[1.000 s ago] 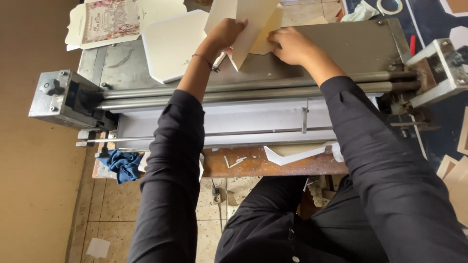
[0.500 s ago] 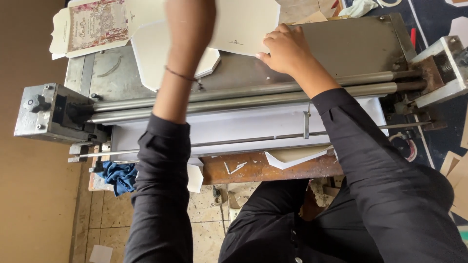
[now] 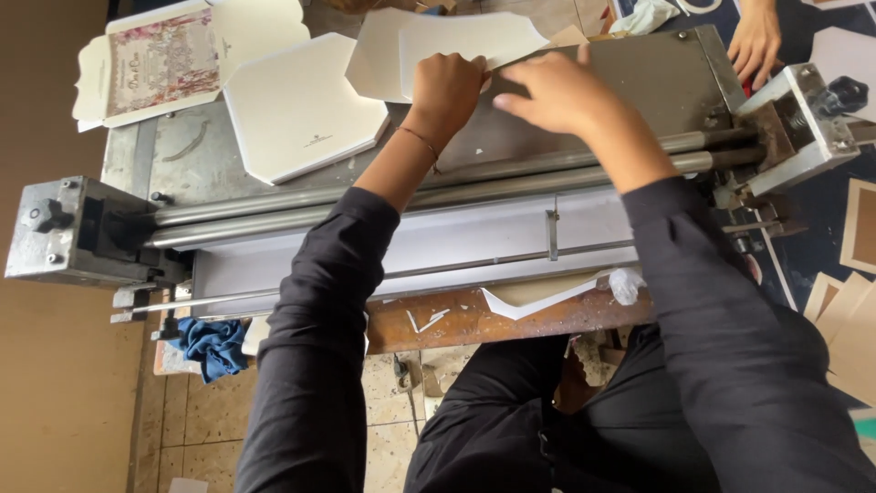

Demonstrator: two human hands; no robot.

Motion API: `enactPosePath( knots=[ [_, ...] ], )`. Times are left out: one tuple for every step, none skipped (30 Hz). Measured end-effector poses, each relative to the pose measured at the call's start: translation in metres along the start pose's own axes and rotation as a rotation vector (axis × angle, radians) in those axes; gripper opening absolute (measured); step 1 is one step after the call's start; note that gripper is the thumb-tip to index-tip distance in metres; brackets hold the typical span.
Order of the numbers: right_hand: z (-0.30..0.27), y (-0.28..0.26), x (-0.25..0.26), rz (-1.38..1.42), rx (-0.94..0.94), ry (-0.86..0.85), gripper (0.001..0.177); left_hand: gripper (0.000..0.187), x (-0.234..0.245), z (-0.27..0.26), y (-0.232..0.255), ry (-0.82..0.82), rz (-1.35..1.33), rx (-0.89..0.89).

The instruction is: The person sits at a workstation and repeatedly feeds white paper sheets into a manual laminating or cutting machine. They place the paper on the input side, guide it through the rollers, and retrieve the processed sheet from the output side, stacking it with other finished pieces.

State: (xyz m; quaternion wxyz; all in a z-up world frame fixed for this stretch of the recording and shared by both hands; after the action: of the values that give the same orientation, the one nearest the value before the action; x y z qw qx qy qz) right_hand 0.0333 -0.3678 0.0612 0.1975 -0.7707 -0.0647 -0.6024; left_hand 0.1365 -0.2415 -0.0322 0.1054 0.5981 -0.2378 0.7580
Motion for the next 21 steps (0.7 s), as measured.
enactPosePath(
  knots=[
    [-0.013, 0.009, 0.004, 0.002, -0.005, -0.004, 0.054, 0.026, -0.001, 0.0, 0.003, -0.003, -0.003, -0.005],
    [-0.028, 0.01, 0.017, -0.009, 0.083, 0.138, 0.05, 0.027, -0.002, -0.002, 0.007, -0.014, 0.042, -0.012],
    [-0.045, 0.012, 0.03, -0.02, 0.171, 0.279, 0.047, 0.028, -0.003, -0.004, 0.011, -0.025, 0.088, -0.019],
    [-0.054, 0.018, 0.029, -0.019, 0.171, 0.278, 0.047, 0.028, 0.001, -0.006, 0.017, -0.027, 0.087, -0.02],
    [-0.065, 0.021, 0.034, -0.048, 0.19, 0.347, 0.044, 0.01, 0.005, -0.008, 0.026, -0.045, 0.107, -0.062],
    [-0.077, 0.025, 0.038, -0.078, 0.207, 0.417, 0.041, 0.027, 0.01, -0.01, 0.035, -0.063, 0.128, -0.107],
    [-0.081, 0.027, 0.036, -0.077, 0.205, 0.418, 0.041, 0.027, 0.016, -0.012, 0.042, -0.063, 0.129, -0.109],
    [-0.087, 0.028, 0.036, -0.093, 0.222, 0.455, 0.038, 0.022, 0.02, -0.014, 0.051, -0.088, 0.111, -0.119],
    [-0.093, 0.028, 0.036, -0.109, 0.238, 0.491, 0.036, 0.022, 0.025, -0.015, 0.059, -0.113, 0.094, -0.13],
    [-0.1, 0.023, 0.038, -0.11, 0.237, 0.491, 0.036, 0.022, 0.026, -0.016, 0.064, -0.112, 0.093, -0.131],
    [-0.108, 0.019, 0.039, -0.075, 0.243, 0.492, 0.035, 0.041, 0.028, -0.017, 0.067, -0.112, 0.066, -0.119],
    [-0.114, 0.013, 0.041, -0.039, 0.253, 0.493, 0.035, 0.082, 0.029, -0.019, 0.069, -0.114, 0.039, -0.105],
    [-0.123, 0.011, 0.041, -0.04, 0.255, 0.493, 0.035, 0.082, 0.03, -0.015, 0.067, -0.114, 0.039, -0.103],
    [-0.133, 0.007, 0.043, -0.025, 0.284, 0.53, 0.033, 0.072, 0.028, -0.013, 0.064, -0.151, 0.018, -0.103],
    [-0.143, 0.004, 0.045, -0.009, 0.313, 0.568, 0.03, 0.065, 0.026, -0.01, 0.062, -0.187, -0.002, -0.104],
    [-0.153, 0.001, 0.045, -0.007, 0.314, 0.567, 0.03, 0.065, 0.019, -0.004, 0.055, -0.19, -0.002, -0.103],
    [-0.163, -0.002, 0.046, 0.001, 0.313, 0.585, 0.031, 0.027, 0.014, 0.001, 0.05, -0.171, -0.017, -0.128],
    [-0.174, -0.004, 0.047, 0.009, 0.312, 0.603, 0.031, 0.053, 0.009, 0.007, 0.045, -0.151, -0.032, -0.154],
    [-0.184, -0.007, 0.046, 0.011, 0.312, 0.603, 0.031, 0.053, 0.008, 0.008, 0.037, -0.152, -0.031, -0.154],
    [-0.194, -0.009, 0.046, 0.039, 0.307, 0.613, 0.031, 0.033, 0.012, 0.01, 0.032, -0.107, -0.119, -0.187],
    [-0.205, -0.011, 0.046, 0.067, 0.303, 0.623, 0.032, 0.044, 0.016, 0.012, 0.026, -0.062, -0.208, -0.219]
  ],
)
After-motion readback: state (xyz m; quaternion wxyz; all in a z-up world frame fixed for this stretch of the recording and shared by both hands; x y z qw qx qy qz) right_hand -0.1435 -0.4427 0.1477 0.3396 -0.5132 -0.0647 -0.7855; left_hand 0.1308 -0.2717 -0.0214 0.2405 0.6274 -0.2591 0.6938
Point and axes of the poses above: each hand's wrist, its own z-axis towards the middle knuckle, its own x-axis out of the back of the hand, y = z × x, the point moved 7 cm from there along z, towards the middle knuckle, and after that the axes turned 7 degrees about -y, right-handed, at the moved point
